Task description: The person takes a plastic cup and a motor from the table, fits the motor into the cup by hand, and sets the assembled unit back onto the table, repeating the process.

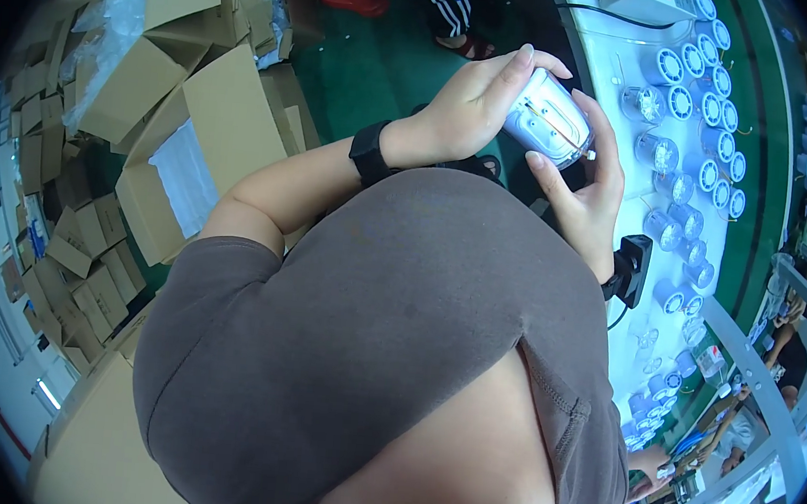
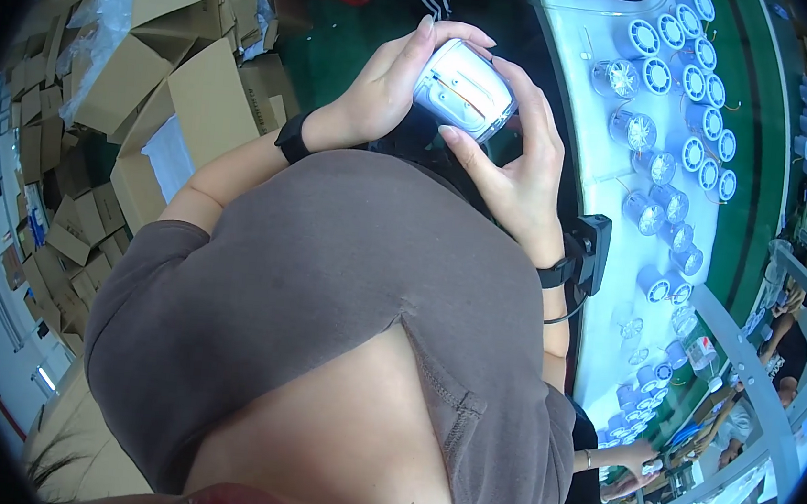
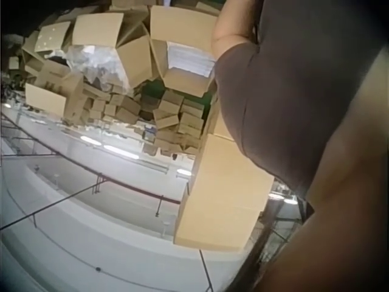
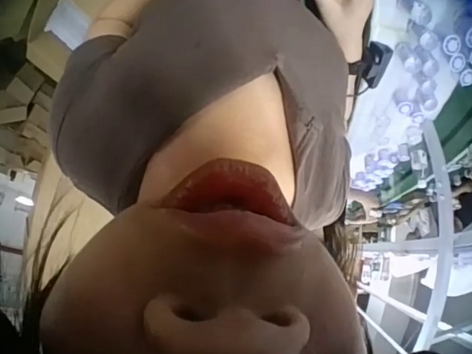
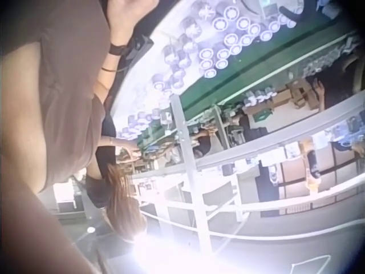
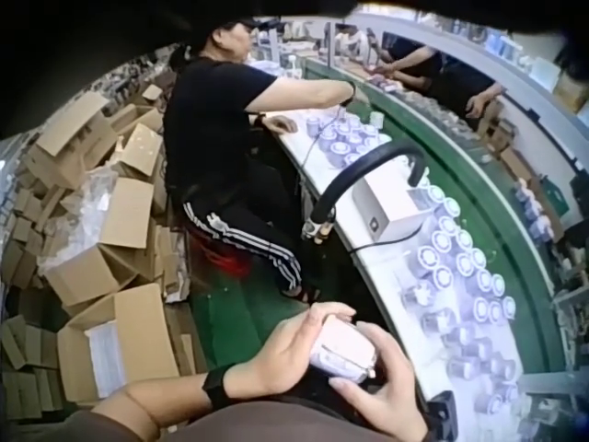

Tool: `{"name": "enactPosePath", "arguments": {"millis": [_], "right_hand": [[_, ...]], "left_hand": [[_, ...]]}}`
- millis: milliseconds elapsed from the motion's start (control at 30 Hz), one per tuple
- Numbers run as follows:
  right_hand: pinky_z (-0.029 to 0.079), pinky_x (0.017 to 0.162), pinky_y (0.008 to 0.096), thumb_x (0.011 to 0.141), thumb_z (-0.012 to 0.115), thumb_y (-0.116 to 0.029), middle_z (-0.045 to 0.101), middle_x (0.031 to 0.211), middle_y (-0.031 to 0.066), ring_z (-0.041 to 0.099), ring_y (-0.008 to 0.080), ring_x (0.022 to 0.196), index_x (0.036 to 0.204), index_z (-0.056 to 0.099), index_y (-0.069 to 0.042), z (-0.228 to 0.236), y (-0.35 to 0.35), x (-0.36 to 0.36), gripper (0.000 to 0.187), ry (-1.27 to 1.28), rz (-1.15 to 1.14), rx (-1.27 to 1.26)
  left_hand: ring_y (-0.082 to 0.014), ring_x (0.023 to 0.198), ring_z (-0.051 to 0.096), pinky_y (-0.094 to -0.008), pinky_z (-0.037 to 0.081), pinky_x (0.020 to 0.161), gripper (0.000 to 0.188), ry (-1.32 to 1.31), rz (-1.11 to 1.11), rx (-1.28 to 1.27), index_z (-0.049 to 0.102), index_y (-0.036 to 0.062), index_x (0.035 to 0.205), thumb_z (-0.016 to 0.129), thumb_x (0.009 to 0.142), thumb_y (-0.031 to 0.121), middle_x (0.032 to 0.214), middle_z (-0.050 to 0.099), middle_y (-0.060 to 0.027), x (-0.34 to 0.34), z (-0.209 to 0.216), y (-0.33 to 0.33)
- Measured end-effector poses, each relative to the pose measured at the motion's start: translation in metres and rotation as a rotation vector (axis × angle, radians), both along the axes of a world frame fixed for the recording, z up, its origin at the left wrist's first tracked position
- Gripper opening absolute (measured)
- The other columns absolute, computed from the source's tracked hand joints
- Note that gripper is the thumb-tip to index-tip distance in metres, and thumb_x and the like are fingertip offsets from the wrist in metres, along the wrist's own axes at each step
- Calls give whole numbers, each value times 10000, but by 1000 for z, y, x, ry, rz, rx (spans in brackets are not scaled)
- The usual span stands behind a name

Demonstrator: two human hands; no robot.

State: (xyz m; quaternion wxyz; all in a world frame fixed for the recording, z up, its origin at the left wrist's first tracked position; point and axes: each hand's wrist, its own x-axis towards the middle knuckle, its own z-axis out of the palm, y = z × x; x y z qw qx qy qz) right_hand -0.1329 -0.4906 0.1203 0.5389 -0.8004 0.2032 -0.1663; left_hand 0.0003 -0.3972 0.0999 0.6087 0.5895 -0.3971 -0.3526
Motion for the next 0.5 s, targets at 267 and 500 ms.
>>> {"name": "enactPosePath", "arguments": {"millis": [267, 500], "right_hand": [[407, 761, 287, 658, 660, -173, 488, 1061, 141, 500, 196, 931, 1160, 407, -27, 4, 4, 3, 580, 11, 2, -43], [401, 793, 318, 669, 656, -121, 475, 1069, 139, 500, 212, 942, 1145, 413, -18, 1, 9, 1, 545, -38, -12, -77]], "left_hand": [[-204, 947, 520, -268, 414, 815, 408, -133, 11, -36, 478, 58, 1063, 195, 902, 305, 1027, 522, -111, 3, 2, 2], [-200, 1000, 481, -276, 391, 843, 399, -59, -44, -72, 425, 60, 1119, 191, 898, 296, 1093, 480, -113, -3, -3, 2]]}}
